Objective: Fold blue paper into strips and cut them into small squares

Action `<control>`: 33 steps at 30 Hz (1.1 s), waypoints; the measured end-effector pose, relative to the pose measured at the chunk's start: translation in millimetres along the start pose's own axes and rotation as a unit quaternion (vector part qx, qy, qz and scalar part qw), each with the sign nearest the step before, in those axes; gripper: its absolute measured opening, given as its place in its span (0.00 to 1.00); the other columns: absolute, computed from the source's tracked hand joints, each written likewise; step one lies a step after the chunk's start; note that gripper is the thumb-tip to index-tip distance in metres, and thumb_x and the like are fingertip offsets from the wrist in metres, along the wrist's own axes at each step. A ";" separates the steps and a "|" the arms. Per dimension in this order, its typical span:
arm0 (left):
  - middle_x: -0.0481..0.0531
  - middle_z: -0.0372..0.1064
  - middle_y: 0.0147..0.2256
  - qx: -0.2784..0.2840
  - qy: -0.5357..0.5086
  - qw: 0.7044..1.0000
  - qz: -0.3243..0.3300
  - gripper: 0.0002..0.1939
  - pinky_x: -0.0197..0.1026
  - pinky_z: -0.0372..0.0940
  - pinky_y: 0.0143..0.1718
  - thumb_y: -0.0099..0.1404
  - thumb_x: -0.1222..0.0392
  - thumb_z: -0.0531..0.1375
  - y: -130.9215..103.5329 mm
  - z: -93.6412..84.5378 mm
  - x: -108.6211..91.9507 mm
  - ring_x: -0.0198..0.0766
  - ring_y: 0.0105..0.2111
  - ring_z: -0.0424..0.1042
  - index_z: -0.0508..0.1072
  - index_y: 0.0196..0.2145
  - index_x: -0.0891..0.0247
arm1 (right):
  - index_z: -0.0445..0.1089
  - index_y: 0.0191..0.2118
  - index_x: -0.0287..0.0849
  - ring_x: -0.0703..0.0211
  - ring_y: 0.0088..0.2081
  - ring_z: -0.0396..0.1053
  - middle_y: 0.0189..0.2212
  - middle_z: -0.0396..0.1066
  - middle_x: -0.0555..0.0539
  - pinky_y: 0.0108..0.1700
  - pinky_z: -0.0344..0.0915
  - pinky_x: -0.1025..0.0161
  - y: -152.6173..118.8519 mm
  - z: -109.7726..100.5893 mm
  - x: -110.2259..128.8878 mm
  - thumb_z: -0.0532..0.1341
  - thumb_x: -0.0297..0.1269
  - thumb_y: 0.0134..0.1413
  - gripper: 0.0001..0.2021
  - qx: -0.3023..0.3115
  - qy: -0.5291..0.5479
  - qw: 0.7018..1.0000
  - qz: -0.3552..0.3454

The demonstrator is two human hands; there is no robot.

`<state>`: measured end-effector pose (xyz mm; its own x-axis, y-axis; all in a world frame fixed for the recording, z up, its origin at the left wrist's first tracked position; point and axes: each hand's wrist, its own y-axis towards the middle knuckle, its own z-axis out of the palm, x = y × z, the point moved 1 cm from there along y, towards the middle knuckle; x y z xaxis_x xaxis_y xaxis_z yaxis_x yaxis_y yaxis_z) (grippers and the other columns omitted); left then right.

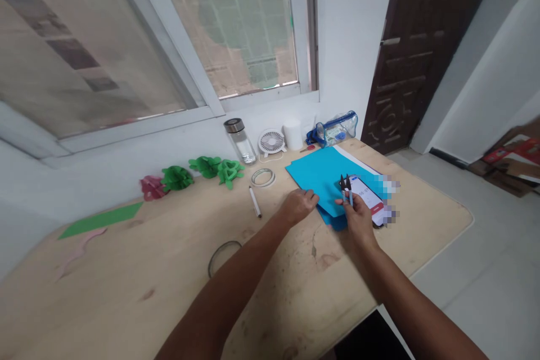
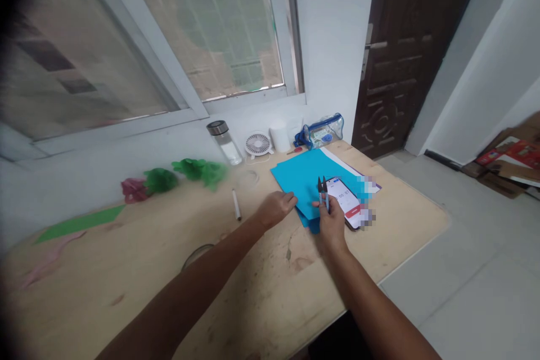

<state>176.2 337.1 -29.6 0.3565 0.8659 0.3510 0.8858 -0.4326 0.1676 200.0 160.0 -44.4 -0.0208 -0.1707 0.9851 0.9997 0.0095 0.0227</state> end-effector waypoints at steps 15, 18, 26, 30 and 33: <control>0.54 0.65 0.31 -0.043 0.016 0.999 0.006 0.07 0.41 0.59 0.30 0.63 0.73 0.53 2.1 -3.7 14.6 0.41 0.29 0.66 0.66 0.34 0.64 | 0.69 0.38 0.42 0.52 0.39 0.70 0.33 0.76 0.46 0.45 0.60 0.56 8.7 3.5 -12.1 0.59 0.51 0.48 0.18 -0.027 -0.060 0.997 -0.045; 0.54 0.64 0.29 -0.059 0.024 0.998 0.015 0.07 0.41 0.58 0.29 0.63 0.73 0.53 -1.8 -3.7 13.6 0.42 0.29 0.65 0.66 0.33 0.64 | 0.69 0.37 0.42 0.52 0.39 0.70 0.33 0.76 0.45 0.44 0.60 0.56 15.8 3.1 -12.6 0.58 0.49 0.49 0.16 -0.035 -0.083 0.994 -0.054; 0.53 0.62 0.27 -0.100 0.044 0.994 0.020 0.08 0.41 0.56 0.28 0.62 0.75 0.52 -21.0 -5.8 7.7 0.41 0.27 0.64 0.66 0.31 0.64 | 0.68 0.39 0.42 0.51 0.41 0.70 0.34 0.76 0.44 0.45 0.60 0.55 29.1 -0.7 -9.4 0.56 0.49 0.51 0.16 -0.053 -0.119 0.989 -0.064; 0.52 0.62 0.25 -0.117 0.056 0.991 0.019 0.09 0.41 0.56 0.27 0.63 0.74 0.51 -33.0 -11.9 8.6 0.40 0.26 0.63 0.66 0.29 0.64 | 0.68 0.39 0.42 0.51 0.41 0.70 0.34 0.77 0.43 0.45 0.61 0.55 32.5 -1.7 -9.3 0.55 0.50 0.52 0.17 -0.060 -0.123 0.988 -0.066; 0.52 0.62 0.25 -0.129 0.064 0.989 0.019 0.10 0.40 0.56 0.26 0.64 0.74 0.50 -45.9 -24.4 8.8 0.39 0.25 0.63 0.66 0.29 0.64 | 0.67 0.40 0.42 0.52 0.41 0.70 0.34 0.77 0.44 0.45 0.61 0.55 34.3 -2.2 -11.0 0.55 0.50 0.52 0.17 -0.058 -0.122 0.989 -0.066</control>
<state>131.4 358.4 -11.7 0.3327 0.8165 0.4718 0.7620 -0.5275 0.3756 234.5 160.0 -54.9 -0.1406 0.0803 0.9868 0.9825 -0.1120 0.1491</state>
